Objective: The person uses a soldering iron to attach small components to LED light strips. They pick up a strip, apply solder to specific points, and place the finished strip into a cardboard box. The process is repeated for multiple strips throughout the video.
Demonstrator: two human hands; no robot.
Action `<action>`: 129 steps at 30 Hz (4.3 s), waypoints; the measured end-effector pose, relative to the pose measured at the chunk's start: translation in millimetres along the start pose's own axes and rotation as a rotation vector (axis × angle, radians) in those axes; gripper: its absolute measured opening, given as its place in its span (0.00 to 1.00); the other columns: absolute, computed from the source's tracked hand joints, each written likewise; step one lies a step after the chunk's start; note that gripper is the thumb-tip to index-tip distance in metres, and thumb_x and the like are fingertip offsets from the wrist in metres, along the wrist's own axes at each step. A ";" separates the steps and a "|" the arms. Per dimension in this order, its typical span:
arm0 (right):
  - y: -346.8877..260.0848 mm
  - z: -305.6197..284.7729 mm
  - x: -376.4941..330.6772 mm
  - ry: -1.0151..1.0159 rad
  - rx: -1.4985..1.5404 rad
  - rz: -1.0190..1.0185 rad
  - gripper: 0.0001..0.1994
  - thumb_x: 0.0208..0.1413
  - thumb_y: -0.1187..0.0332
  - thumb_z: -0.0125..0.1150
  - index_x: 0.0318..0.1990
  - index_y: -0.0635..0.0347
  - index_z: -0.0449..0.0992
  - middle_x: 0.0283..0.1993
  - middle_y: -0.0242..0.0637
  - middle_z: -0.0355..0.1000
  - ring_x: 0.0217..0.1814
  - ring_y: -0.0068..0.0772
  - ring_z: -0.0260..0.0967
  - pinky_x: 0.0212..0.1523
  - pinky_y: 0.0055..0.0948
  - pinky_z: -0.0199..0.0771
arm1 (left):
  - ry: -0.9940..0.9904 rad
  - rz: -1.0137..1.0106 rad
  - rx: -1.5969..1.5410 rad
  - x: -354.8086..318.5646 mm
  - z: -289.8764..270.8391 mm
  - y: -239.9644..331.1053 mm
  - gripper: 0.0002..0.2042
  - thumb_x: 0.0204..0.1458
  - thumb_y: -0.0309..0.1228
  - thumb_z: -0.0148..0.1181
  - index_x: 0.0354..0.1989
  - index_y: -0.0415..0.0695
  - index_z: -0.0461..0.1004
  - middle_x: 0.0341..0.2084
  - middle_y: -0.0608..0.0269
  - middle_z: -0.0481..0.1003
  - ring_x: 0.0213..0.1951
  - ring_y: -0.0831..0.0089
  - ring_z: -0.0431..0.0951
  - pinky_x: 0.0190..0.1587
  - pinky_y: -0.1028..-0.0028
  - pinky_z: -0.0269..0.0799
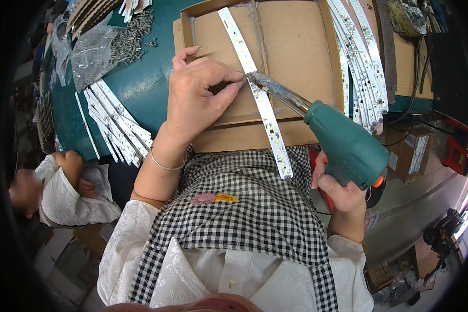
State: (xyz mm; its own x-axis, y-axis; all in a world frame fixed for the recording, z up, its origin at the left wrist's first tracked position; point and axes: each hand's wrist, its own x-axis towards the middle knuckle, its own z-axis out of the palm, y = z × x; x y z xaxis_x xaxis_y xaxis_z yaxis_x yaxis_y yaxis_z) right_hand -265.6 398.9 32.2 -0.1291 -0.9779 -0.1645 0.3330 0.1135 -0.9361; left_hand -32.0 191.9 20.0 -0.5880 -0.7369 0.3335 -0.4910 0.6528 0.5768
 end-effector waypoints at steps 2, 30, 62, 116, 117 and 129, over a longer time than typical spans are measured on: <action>-1.2 0.1 0.2 0.010 0.006 0.000 0.32 0.53 0.69 0.70 0.62 0.71 0.62 0.39 0.44 0.68 0.27 0.30 0.69 0.25 0.27 0.75 | 0.003 -0.005 0.001 0.1 0.0 0.8 0.05 0.42 0.23 0.72 0.26 0.49 0.82 0.23 0.73 0.81 0.28 0.77 0.79 0.60 0.58 0.59; -12.0 3.4 3.6 0.080 -0.112 0.021 0.36 0.52 0.65 0.73 0.61 0.77 0.58 0.36 0.45 0.65 0.23 0.28 0.65 0.17 0.25 0.71 | 0.051 -0.007 -0.016 0.4 5.0 0.9 0.03 0.42 0.25 0.69 0.22 0.48 0.82 0.17 0.70 0.75 0.28 0.71 0.77 0.59 0.55 0.60; -25.3 -1.0 6.0 0.129 -0.090 -0.054 0.39 0.49 0.68 0.74 0.62 0.83 0.56 0.54 0.55 0.66 0.25 0.26 0.65 0.15 0.24 0.74 | 0.032 -0.001 -0.011 0.2 3.3 0.3 0.04 0.43 0.24 0.71 0.25 0.49 0.83 0.20 0.72 0.79 0.26 0.76 0.77 0.60 0.58 0.59; 14.1 23.2 9.2 0.068 -0.059 -0.140 0.39 0.54 0.66 0.72 0.68 0.74 0.56 0.35 0.41 0.67 0.28 0.35 0.69 0.28 0.30 0.76 | 0.072 0.000 -0.025 0.7 6.1 1.4 0.03 0.42 0.26 0.69 0.24 0.49 0.82 0.17 0.71 0.75 0.28 0.71 0.78 0.58 0.56 0.60; 13.4 23.8 9.6 0.071 -0.059 -0.142 0.39 0.54 0.66 0.72 0.68 0.74 0.56 0.35 0.41 0.67 0.28 0.35 0.69 0.28 0.29 0.76 | 0.072 0.000 -0.026 0.7 6.0 1.5 0.03 0.42 0.25 0.69 0.24 0.49 0.82 0.17 0.71 0.75 0.28 0.71 0.78 0.58 0.56 0.60; 20.6 8.5 8.4 0.000 0.027 -0.202 0.37 0.55 0.70 0.70 0.69 0.70 0.57 0.64 0.46 0.64 0.37 0.29 0.66 0.34 0.31 0.77 | 0.055 0.003 -0.024 1.0 3.3 1.1 0.04 0.43 0.25 0.70 0.26 0.49 0.82 0.19 0.71 0.76 0.28 0.72 0.77 0.58 0.57 0.60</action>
State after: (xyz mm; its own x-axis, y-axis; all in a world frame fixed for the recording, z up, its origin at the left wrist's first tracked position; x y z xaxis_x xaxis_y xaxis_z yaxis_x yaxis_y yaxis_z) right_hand -251.9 391.5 14.2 -0.1959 -0.9803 0.0261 0.3252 -0.0900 -0.9414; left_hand -35.3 192.4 18.6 -0.5531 -0.7440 0.3748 -0.4734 0.6509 0.5934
